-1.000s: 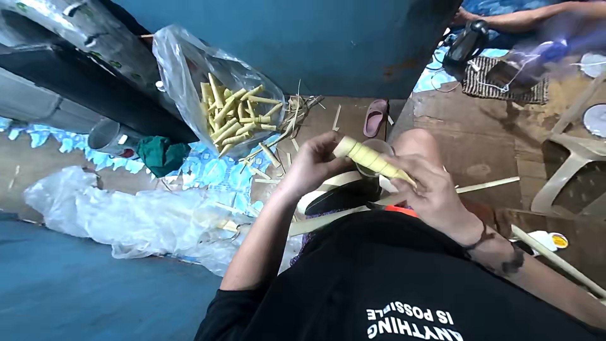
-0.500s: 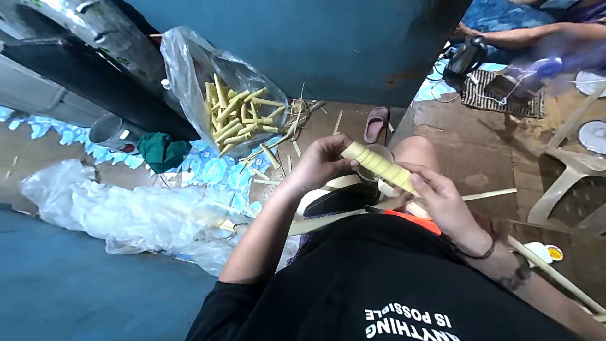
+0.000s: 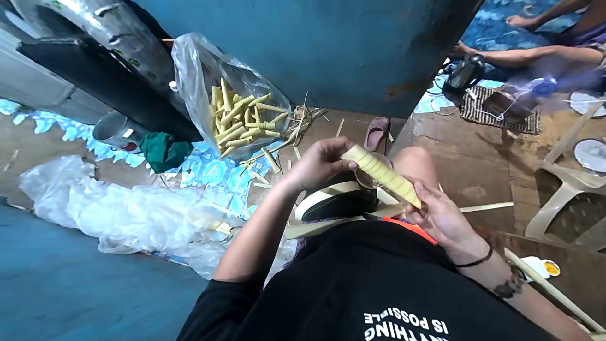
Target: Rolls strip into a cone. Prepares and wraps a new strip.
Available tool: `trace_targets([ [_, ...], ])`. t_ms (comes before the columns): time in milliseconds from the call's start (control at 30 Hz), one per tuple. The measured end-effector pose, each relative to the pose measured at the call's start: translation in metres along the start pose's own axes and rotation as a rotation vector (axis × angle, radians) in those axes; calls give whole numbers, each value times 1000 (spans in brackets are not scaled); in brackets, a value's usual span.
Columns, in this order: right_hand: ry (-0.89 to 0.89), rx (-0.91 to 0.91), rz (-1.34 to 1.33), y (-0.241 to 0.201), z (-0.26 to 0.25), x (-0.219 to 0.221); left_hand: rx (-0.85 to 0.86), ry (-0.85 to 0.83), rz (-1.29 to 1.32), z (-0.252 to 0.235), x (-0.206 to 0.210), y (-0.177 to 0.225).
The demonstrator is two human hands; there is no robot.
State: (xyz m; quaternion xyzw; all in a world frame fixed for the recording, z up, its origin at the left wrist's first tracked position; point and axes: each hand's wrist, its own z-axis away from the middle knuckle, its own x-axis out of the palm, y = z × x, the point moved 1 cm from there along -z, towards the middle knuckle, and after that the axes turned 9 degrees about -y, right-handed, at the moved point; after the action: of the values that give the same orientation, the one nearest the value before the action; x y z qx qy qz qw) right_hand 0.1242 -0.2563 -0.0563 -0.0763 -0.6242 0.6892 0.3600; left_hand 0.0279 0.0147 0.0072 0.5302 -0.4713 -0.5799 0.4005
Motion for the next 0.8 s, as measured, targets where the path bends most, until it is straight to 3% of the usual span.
trace_targets([
  [33, 5, 21, -43, 0, 1, 0, 5, -7, 9, 0, 0, -1],
  [67, 3, -67, 81, 1, 2, -2, -2, -5, 21, -1, 0, -2],
  [167, 13, -461, 692, 10, 3, -8, -41, 25, 38, -1, -1, -2],
  [200, 5, -430, 663, 10, 3, -9, -48, 21, 6, -1, -2, -2],
  [300, 12, 31, -13, 1, 4, -4, -18, -18, -46, -1, -4, -3],
  [333, 19, 71, -68, 0, 5, -4, -5, -27, -39, -1, -3, -4],
  [467, -1, -437, 651, 12, 8, -12, -22, 20, -7, -2, -4, -6],
  [500, -5, -437, 654, 12, 9, -12, -34, 21, -10, -2, -4, -5],
  [600, 8, -28, 78, 4, 11, -5, -23, -15, -45, -2, -4, -3],
  [633, 22, 6, 25, 4, 11, -5, -14, -21, -51, -2, -4, -3],
  [667, 25, -68, 125, 5, 11, -5, -11, -19, -44, -3, -4, -4],
  [733, 15, -355, 572, 11, 12, -10, -26, -3, -3, -3, -4, -6],
  [767, 16, -438, 711, 13, 11, -11, -44, 3, 17, -2, -5, -6],
  [800, 6, -407, 678, 12, 12, -10, -60, 5, 30, -2, -5, -5],
])
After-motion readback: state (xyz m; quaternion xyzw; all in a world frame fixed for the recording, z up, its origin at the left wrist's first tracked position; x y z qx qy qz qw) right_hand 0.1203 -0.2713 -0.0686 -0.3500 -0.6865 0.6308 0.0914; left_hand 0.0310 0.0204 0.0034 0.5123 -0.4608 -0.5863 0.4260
